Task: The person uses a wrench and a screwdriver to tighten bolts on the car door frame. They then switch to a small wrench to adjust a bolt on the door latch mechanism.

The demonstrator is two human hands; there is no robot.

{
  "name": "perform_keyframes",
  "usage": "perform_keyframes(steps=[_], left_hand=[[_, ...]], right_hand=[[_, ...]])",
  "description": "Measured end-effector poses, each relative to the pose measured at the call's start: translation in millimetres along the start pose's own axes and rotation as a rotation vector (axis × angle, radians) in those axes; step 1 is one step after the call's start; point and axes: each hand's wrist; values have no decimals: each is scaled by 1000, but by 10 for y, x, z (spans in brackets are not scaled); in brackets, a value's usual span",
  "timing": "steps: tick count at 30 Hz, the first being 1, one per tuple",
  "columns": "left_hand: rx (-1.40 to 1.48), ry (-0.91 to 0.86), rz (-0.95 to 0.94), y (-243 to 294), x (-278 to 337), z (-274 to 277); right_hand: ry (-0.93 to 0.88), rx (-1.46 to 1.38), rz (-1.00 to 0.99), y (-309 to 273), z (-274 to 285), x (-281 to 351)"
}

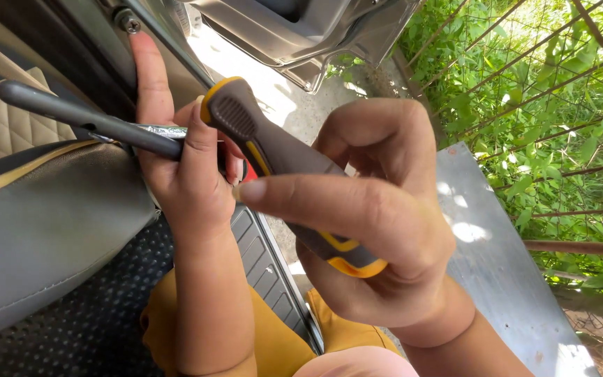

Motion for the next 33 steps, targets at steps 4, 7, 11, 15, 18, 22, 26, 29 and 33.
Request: perform_keyframes(steps=[4, 7, 11, 15, 18, 22, 26, 29, 33], left_hand=[[-31, -26, 0, 13, -10, 49], [39, -84, -23, -15, -26, 74], [-3, 41, -25, -130, -53, 124], [-8, 17, 25, 6, -31, 18], [17, -48, -11, -17, -37, 53], [16, -49, -32, -65, -30, 83], [35, 92, 58, 96, 27, -91], [-17, 165, 81, 153, 9, -99], [119, 119, 34, 23, 54, -11]], right_hand=[[66, -68, -17, -26, -64, -54], [32, -91, 41, 12, -122, -90], [54, -222, 8, 113, -248, 19], [257, -331, -106, 110, -342, -6], [206, 3, -105, 23, -182, 46], [33, 25, 91, 2, -1, -81], [-134, -26, 78, -38, 115, -85], [-226, -72, 119, -48, 159, -150], [-249, -131, 123, -54, 252, -144]])
Point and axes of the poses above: each hand's wrist, its own x-axis away from the middle knuckle, its own z-axis out of the back of the hand, y = z × x, and after that the axes turned 2 degrees about z, right-handed
